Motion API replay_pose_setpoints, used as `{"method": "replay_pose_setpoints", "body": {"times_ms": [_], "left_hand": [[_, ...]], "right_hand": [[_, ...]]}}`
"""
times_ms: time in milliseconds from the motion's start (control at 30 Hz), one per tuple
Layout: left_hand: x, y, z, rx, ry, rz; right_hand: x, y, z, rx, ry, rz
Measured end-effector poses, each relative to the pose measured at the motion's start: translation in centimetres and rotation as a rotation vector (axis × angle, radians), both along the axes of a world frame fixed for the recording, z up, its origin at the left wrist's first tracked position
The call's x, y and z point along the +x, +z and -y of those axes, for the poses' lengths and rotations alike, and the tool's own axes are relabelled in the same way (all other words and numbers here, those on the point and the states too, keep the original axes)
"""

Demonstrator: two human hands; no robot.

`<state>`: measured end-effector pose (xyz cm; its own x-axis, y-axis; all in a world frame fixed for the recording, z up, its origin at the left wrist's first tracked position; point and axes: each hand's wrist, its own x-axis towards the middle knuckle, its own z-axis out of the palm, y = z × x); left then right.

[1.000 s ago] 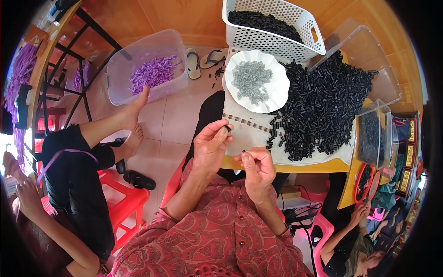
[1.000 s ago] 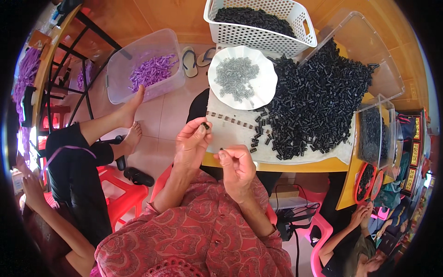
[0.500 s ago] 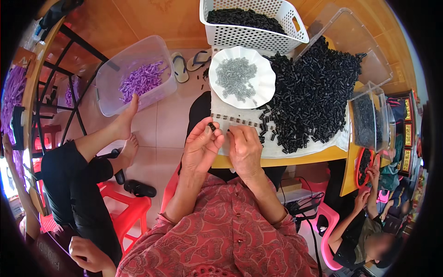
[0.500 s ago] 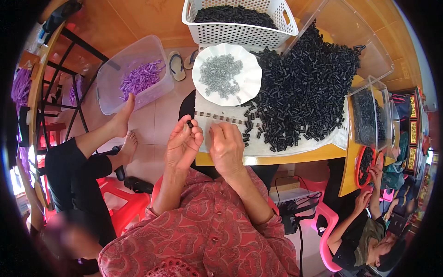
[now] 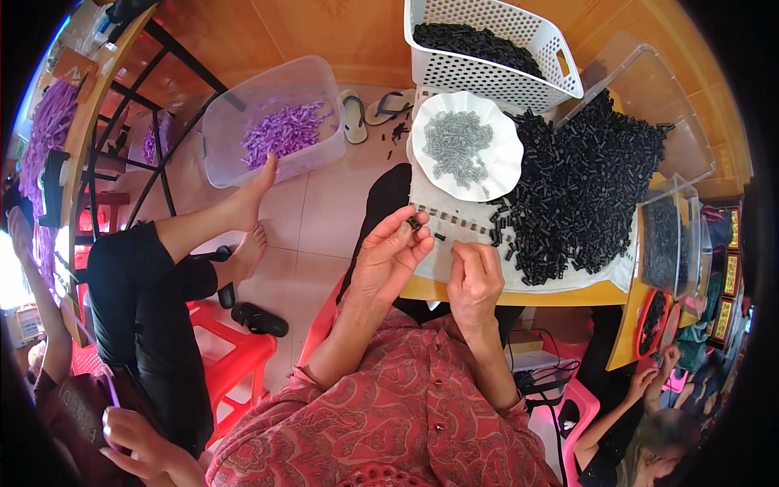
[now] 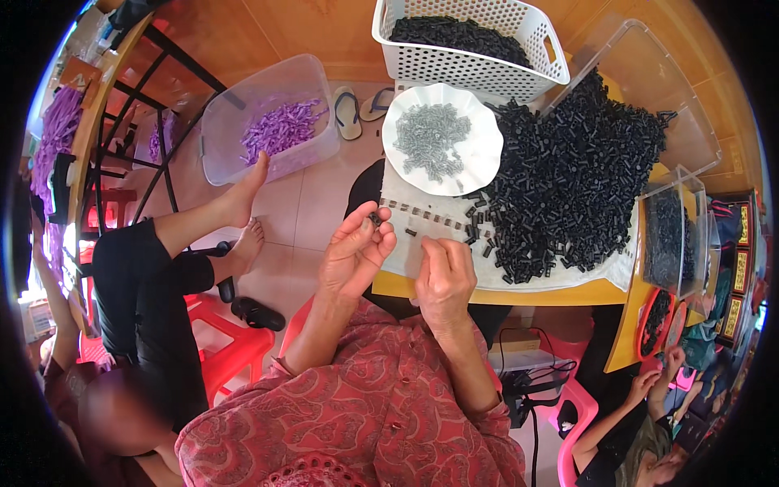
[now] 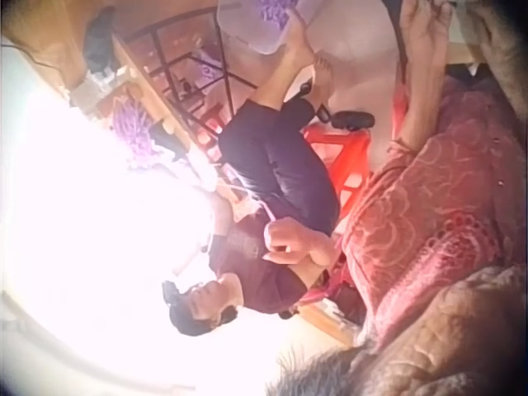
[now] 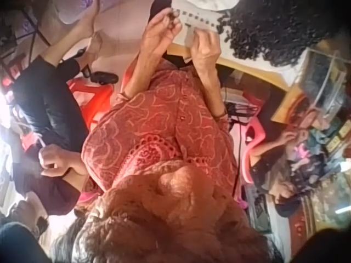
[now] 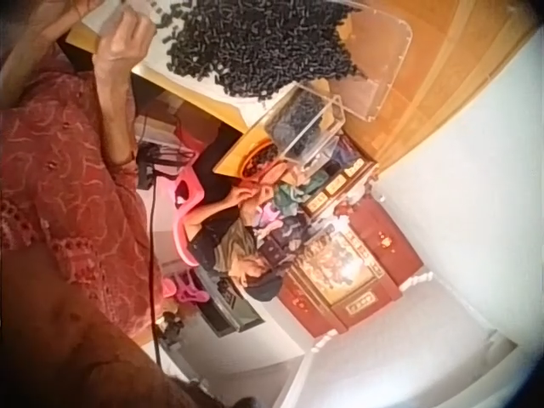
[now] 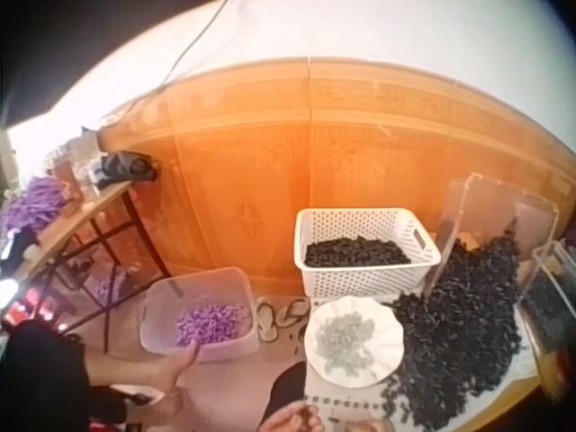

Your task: The person assembles small metal inserts into black plastic tubes by hand at a workstation.

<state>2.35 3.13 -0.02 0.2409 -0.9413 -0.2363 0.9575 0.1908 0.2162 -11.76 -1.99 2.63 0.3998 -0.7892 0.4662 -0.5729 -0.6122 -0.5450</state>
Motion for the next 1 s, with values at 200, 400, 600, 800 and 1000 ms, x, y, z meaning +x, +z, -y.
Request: {"method": "replay_pose_setpoints", "body": {"times_ms": [200,400,600,800,1000], "left_hand": [[1.0,-0.3,-0.1,-0.031,0.036,-0.008],[1.7,-0.3,-0.2,0.006,0.086,0.034],[1.2,-0.3,-0.1,0.056,0.08,0.106],[1.3,-0.4,-0.1,0.034,0.106,0.128],[1.2,-0.1,-0.1,0.021,0.07,0.063]], "right_hand": [[-1.4,0.0,0.0,-0.014,-0.023,0.019],[-1.0,0.1,0.4,-0.01,-0.011,0.019],[2.2,0.8,1.5,0.096,-0.041,-0.036],[3.5,0.1,2.0,0.136,-0.083,-0.223],[3.7,-0.2,2.1,0.146,-0.047,-0.16]]}}
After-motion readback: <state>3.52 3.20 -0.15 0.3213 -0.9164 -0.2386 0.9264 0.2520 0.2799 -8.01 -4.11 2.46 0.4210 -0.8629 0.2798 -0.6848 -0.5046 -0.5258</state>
